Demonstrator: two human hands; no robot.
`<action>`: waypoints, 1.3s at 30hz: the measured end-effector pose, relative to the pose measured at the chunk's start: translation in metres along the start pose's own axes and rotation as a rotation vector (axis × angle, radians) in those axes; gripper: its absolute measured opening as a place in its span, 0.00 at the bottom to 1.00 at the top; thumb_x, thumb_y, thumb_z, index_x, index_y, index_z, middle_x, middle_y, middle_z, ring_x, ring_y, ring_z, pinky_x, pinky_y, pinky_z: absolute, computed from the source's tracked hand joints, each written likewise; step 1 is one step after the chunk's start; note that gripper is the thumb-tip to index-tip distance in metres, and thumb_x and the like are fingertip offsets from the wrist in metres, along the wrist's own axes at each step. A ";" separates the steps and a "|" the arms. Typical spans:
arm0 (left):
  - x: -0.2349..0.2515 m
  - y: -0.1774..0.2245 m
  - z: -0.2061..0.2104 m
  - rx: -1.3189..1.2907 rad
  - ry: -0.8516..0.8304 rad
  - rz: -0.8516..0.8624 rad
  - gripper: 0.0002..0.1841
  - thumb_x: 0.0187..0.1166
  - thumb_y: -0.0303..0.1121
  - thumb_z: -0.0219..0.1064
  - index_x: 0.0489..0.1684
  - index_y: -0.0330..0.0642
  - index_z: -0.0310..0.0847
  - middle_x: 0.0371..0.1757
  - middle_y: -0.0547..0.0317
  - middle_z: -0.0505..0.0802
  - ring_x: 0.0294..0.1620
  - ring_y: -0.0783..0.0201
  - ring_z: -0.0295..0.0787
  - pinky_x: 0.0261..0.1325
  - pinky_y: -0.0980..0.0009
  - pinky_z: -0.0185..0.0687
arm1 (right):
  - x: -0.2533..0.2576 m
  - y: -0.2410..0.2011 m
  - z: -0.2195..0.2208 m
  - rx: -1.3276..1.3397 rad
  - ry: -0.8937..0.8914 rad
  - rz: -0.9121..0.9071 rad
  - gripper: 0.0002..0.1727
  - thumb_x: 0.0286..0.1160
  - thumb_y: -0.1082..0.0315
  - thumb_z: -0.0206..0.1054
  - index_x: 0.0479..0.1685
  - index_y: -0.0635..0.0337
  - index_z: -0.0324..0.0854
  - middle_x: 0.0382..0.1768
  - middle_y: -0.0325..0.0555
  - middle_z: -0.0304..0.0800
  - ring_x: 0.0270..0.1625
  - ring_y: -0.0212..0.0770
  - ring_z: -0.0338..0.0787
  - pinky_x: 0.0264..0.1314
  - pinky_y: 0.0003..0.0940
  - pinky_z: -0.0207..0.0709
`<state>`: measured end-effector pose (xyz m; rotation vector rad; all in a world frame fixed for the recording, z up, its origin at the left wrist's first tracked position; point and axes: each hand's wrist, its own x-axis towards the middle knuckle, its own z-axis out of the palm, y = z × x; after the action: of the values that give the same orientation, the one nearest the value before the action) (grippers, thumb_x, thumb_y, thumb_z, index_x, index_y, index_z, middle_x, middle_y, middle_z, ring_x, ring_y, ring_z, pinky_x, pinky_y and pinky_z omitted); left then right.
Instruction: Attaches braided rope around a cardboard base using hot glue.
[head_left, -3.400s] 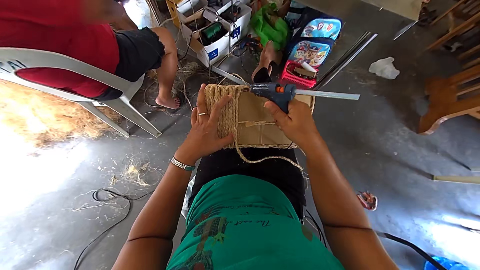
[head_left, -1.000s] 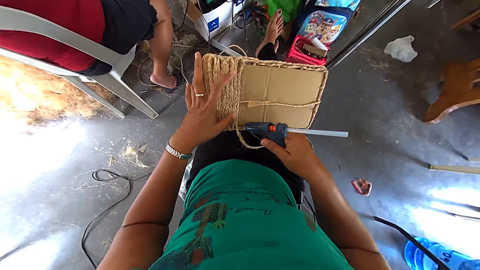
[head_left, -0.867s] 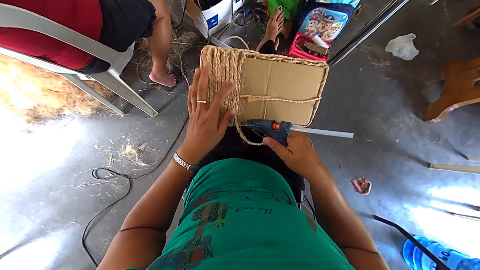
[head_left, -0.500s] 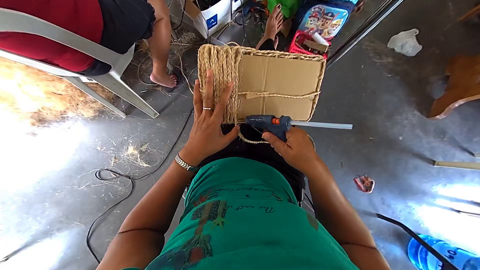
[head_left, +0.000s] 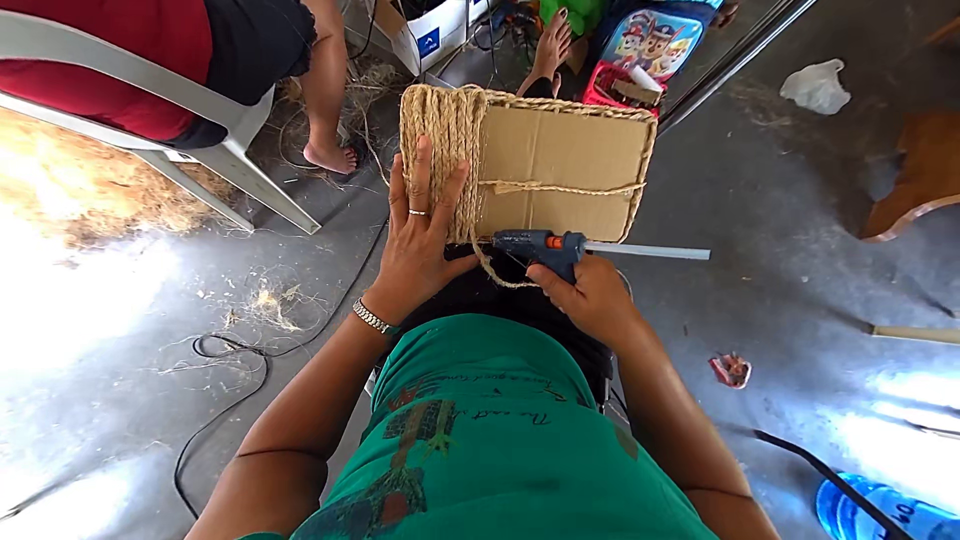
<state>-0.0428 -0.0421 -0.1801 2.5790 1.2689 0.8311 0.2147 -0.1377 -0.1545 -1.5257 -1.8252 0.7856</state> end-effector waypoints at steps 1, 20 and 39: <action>0.001 -0.003 0.002 -0.007 0.023 0.030 0.62 0.59 0.65 0.80 0.97 0.53 0.45 0.96 0.34 0.36 0.94 0.28 0.26 0.94 0.37 0.33 | -0.001 0.001 0.000 0.012 -0.005 0.011 0.24 0.86 0.41 0.60 0.44 0.54 0.85 0.21 0.36 0.82 0.20 0.30 0.83 0.23 0.31 0.81; 0.020 -0.010 -0.010 -0.065 -0.077 0.019 0.60 0.64 0.69 0.73 0.98 0.54 0.44 0.96 0.36 0.33 0.94 0.27 0.24 0.93 0.37 0.32 | 0.008 0.011 0.021 0.284 -0.034 0.153 0.25 0.87 0.40 0.58 0.36 0.53 0.83 0.18 0.35 0.80 0.15 0.30 0.77 0.17 0.28 0.75; 0.025 -0.009 -0.010 -0.086 -0.091 -0.002 0.61 0.62 0.68 0.75 0.98 0.56 0.43 0.96 0.38 0.33 0.94 0.27 0.23 0.93 0.37 0.33 | 0.000 0.023 0.044 0.351 0.067 0.102 0.23 0.88 0.44 0.59 0.35 0.54 0.83 0.17 0.33 0.79 0.16 0.29 0.77 0.19 0.26 0.75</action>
<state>-0.0420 -0.0187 -0.1646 2.5172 1.1834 0.7419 0.1945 -0.1366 -0.1998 -1.4033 -1.4774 1.0292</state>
